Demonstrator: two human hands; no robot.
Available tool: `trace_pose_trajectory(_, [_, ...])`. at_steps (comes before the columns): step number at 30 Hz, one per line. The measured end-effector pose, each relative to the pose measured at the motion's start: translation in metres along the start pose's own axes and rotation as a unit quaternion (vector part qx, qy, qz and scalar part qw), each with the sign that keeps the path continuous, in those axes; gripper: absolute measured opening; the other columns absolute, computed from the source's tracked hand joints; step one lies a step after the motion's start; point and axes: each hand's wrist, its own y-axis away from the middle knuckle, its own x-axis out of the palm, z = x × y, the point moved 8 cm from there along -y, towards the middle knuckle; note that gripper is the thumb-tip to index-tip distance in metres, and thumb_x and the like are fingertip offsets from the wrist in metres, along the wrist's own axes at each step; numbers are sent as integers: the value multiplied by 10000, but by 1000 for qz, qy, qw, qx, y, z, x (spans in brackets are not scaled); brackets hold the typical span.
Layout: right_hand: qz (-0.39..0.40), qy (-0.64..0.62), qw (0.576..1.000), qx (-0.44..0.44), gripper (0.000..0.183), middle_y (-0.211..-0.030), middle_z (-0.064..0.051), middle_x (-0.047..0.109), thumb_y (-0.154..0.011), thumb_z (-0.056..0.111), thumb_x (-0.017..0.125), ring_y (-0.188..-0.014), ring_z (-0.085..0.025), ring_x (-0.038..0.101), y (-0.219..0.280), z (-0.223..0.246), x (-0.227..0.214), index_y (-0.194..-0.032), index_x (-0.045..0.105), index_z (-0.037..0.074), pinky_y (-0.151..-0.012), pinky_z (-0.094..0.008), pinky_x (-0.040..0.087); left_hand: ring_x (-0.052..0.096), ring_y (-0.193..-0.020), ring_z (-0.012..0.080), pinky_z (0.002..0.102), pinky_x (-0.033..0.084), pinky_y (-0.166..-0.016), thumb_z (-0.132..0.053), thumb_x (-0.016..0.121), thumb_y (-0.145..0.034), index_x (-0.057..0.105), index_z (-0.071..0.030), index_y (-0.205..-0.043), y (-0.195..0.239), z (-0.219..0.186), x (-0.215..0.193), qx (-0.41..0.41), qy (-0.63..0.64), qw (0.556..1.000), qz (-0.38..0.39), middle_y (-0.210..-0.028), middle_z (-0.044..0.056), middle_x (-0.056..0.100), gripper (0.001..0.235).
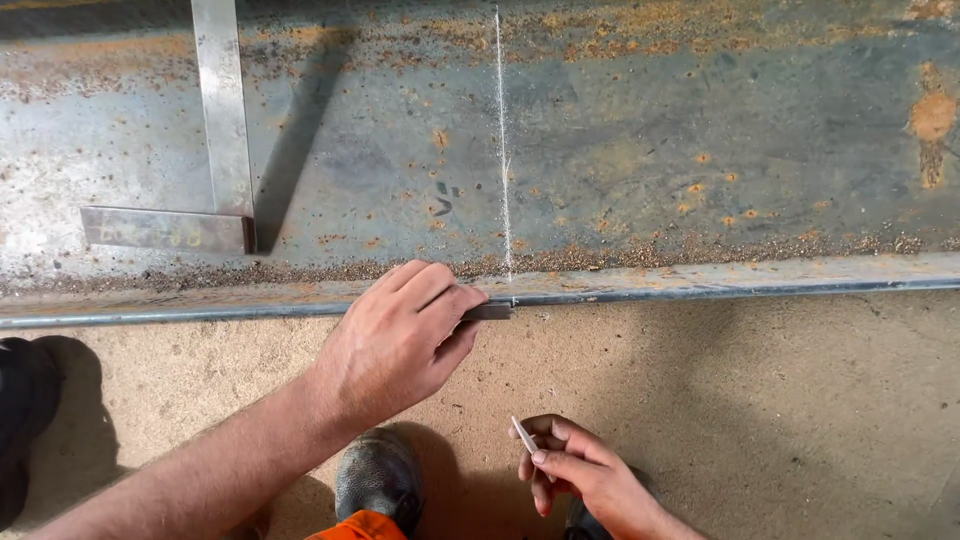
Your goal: Marking metal beams with chalk using measuring squares.
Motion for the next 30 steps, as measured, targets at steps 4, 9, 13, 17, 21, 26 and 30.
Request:
trace_pose_trajectory(4, [-29, 13, 999, 2, 363, -884, -80, 685, -984, 156, 533, -641, -157, 637, 10, 15, 6, -1314, 589, 14, -625, -302, 524, 613, -905, 268, 409, 526, -822, -151, 765, -867, 682, -27, -1063, 1, -2, 0, -3, -8, 1000, -7, -933, 92, 584, 246])
trace_pose_trajectory(9, [-35, 16, 999, 2, 377, -867, -77, 688, -964, 161, 539, -617, -164, 626, 8, 11, 6, -1321, 586, 49, -596, -310, 503, 620, -918, 257, 399, 531, -837, -150, 759, -881, 680, -25, -1061, 2, -2, 0, 6, -5, 1000, -20, -959, 85, 597, 234])
trace_pose_trajectory(13, [-28, 29, 999, -3, 377, -876, -79, 686, -981, 157, 538, -620, -164, 624, 8, 11, 7, -1330, 578, 21, -601, -296, 487, 620, -903, 251, 391, 536, -828, -151, 760, -883, 684, -26, -1063, 3, -1, 0, 5, -2, 1000, -15, -953, 82, 599, 232])
trace_pose_trajectory(17, [-42, 10, 999, 12, 394, -869, -88, 692, -967, 151, 535, -621, -172, 628, 8, 11, 8, -1341, 577, 34, -605, -312, 505, 621, -898, 246, 384, 540, -817, -148, 761, -882, 691, -27, -1053, 3, 0, 0, 2, 3, 1000, -14, -953, 80, 602, 221])
trace_pose_trajectory(21, [-32, -4, 999, 2, 388, -875, -80, 681, -971, 147, 537, -642, -169, 634, 8, 10, 9, -1340, 571, 29, -616, -317, 511, 622, -900, 239, 379, 543, -820, -148, 760, -883, 696, -25, -1047, 2, -1, -1, -1, 3, 1000, -13, -951, 79, 602, 215])
trace_pose_trajectory(26, [-36, 3, 999, -8, 366, -864, -82, 667, -992, 175, 541, -597, -166, 619, 10, 16, 14, -1330, 576, 38, -572, -300, 490, 620, -901, 239, 381, 541, -825, -153, 759, -884, 698, -29, -1046, 3, 0, 0, -1, 1, 1000, -13, -942, 75, 601, 213])
trace_pose_trajectory(30, [-60, 19, 998, 17, 379, -833, -93, 664, -984, 212, 545, -486, -157, 571, 11, 19, 15, -1343, 573, 92, -463, -289, 454, 610, -891, 251, 388, 532, -830, -154, 762, -882, 700, -32, -1059, 4, 0, -1, 5, 3, 1000, -21, -936, 75, 596, 224])
